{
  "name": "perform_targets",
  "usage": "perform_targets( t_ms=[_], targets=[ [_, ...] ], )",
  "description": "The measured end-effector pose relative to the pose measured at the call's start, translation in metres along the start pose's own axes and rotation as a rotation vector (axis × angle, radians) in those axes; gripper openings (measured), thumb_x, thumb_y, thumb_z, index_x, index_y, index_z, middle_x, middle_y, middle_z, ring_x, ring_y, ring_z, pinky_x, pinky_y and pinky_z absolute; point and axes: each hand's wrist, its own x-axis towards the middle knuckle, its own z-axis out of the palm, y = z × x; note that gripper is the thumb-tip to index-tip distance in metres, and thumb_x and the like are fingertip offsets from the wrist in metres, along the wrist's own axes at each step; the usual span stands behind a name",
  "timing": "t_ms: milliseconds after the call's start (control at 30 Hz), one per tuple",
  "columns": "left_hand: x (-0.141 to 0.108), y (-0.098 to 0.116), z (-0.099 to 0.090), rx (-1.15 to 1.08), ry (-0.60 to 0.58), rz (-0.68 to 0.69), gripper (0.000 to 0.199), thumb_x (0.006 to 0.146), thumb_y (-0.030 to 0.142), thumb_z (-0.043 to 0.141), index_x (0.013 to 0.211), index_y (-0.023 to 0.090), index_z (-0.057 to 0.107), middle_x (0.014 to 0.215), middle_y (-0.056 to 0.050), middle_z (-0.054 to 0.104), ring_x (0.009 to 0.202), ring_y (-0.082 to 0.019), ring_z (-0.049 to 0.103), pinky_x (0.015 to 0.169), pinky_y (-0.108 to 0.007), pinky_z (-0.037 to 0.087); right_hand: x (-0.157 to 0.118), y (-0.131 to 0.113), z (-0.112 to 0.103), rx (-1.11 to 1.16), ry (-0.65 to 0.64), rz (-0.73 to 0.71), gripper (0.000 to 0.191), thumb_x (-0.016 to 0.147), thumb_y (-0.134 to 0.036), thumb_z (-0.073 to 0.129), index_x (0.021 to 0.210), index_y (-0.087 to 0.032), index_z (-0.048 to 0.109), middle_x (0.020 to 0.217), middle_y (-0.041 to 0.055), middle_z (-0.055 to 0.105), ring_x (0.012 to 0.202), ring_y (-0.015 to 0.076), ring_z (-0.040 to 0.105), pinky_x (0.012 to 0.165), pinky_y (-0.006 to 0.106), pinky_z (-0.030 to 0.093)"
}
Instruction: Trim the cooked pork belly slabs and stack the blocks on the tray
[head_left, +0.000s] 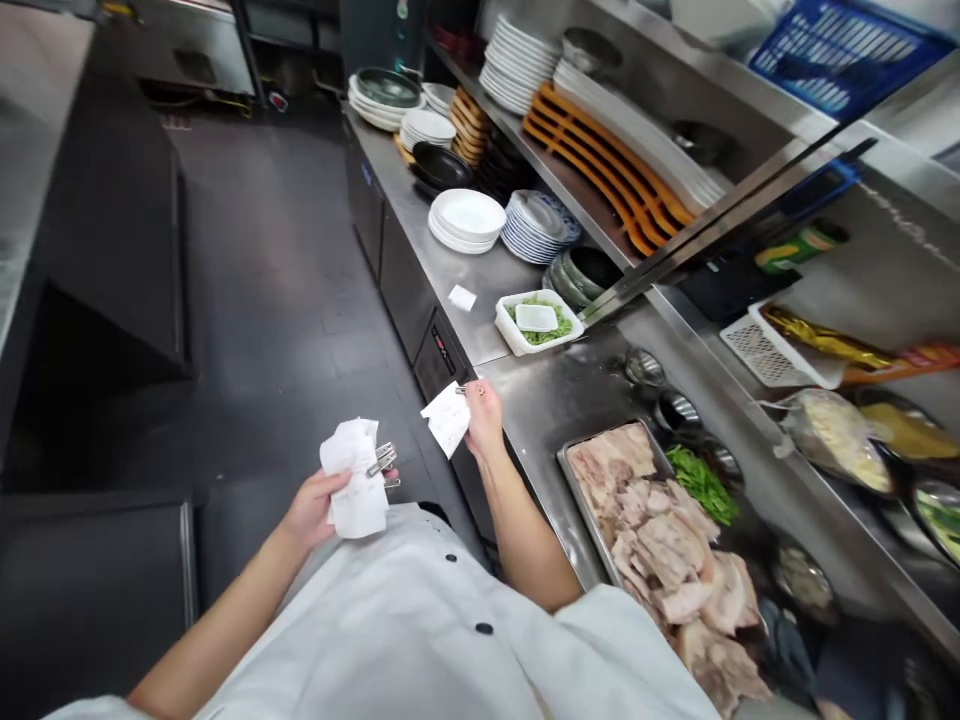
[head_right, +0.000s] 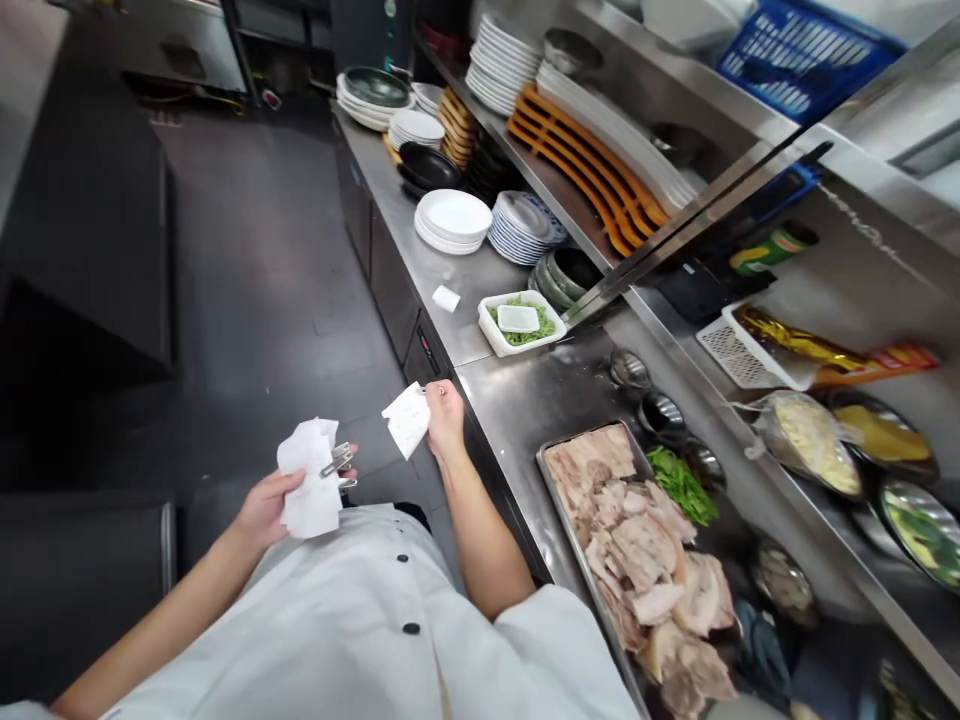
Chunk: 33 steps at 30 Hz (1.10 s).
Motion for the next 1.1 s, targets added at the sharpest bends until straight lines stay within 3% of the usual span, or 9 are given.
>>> perform_targets(
  t_ms=[133,233,300,467,633,767,900,967,1100],
  targets=[
    [0.086,0.066,0.028,0.052,-0.11,-0.121,0.068,0.092,0.022,0.068,0.157,0.015,0.049,0.136,-0.022,0.072,0.12,-0.042,0.072,0.094,-0.051,0.062,0.055,-0.011,0.028,0.005,-0.002,0.01,0.053,0.073,-0.067,0.081,0.092,-0.023,0.059,0.058,-0.0081,0.05,0.045,0.0085,0.039,0.041,0.021,0.028],
    [0.154,0.084,0.047,0.056,-0.13,-0.179,0.066,0.088,0.023,0.072,0.151,0.011,0.054,0.124,-0.022,0.077,0.115,-0.042,0.074,0.098,-0.055,0.06,0.1,-0.006,0.039,-0.069,0.08,-0.021,0.047,0.076,-0.06,0.081,0.096,-0.023,0.062,0.06,-0.008,0.049,0.047,0.0085,0.041,0.041,0.021,0.031],
    [0.203,0.091,0.052,0.058,-0.071,-0.173,0.059,0.087,0.022,0.073,0.142,0.009,0.06,0.119,-0.022,0.079,0.111,-0.041,0.076,0.097,-0.054,0.06,0.135,0.003,0.039,-0.105,0.157,-0.022,0.043,0.077,-0.056,0.079,0.097,-0.022,0.063,0.063,-0.0067,0.052,0.049,0.0084,0.042,0.043,0.021,0.032],
    [0.349,0.117,0.049,0.07,0.133,-0.097,0.037,0.086,0.012,0.07,0.123,0.007,0.069,0.106,-0.017,0.082,0.095,-0.031,0.08,0.095,-0.044,0.062,0.247,0.033,0.013,-0.083,0.291,0.074,0.044,0.074,-0.057,0.078,0.092,-0.021,0.062,0.065,-0.0054,0.057,0.047,0.0073,0.04,0.041,0.022,0.028],
    [0.503,0.154,0.058,0.045,0.238,-0.259,0.029,0.092,0.009,0.057,0.117,0.003,0.07,0.095,-0.017,0.082,0.084,-0.027,0.08,0.093,-0.041,0.062,0.37,0.054,-0.02,-0.141,0.287,0.203,0.039,0.077,-0.054,0.077,0.084,-0.02,0.059,0.065,-0.0022,0.064,0.057,0.012,0.057,0.057,0.025,0.049],
    [0.601,0.176,0.063,0.156,0.312,-0.367,0.033,0.093,0.008,0.053,0.12,0.001,0.069,0.09,-0.018,0.081,0.081,-0.026,0.079,0.093,-0.04,0.06,0.444,0.062,-0.044,-0.285,0.26,0.295,0.028,0.081,-0.043,0.073,0.073,-0.02,0.059,0.059,-0.0017,0.063,0.054,0.0138,0.057,0.058,0.027,0.046],
    [0.659,0.185,0.063,0.257,0.362,-0.454,0.036,0.091,0.008,0.053,0.122,-0.003,0.068,0.087,-0.021,0.08,0.082,-0.029,0.078,0.092,-0.042,0.059,0.483,0.055,-0.06,-0.492,0.29,0.265,0.03,0.077,-0.022,0.076,0.059,-0.023,0.052,0.053,-0.0039,0.055,0.061,0.0154,0.057,0.066,0.026,0.042],
    [0.674,0.185,0.065,0.291,0.376,-0.465,0.037,0.089,0.008,0.054,0.122,-0.003,0.068,0.088,-0.021,0.08,0.084,-0.031,0.079,0.093,-0.043,0.059,0.493,0.046,-0.066,-0.571,0.319,0.226,0.033,0.078,-0.017,0.075,0.059,-0.024,0.049,0.059,-0.0015,0.059,0.073,0.0179,0.061,0.073,0.026,0.041],
    [0.692,0.182,0.074,0.343,0.4,-0.433,0.033,0.089,0.009,0.057,0.116,-0.005,0.07,0.084,-0.022,0.079,0.079,-0.031,0.078,0.089,-0.044,0.061,0.503,0.028,-0.082,-0.669,0.382,0.187,0.02,0.081,-0.02,0.072,0.071,-0.024,0.056,0.075,0.004,0.069,0.089,0.0221,0.066,0.08,0.028,0.042]
  ],
)
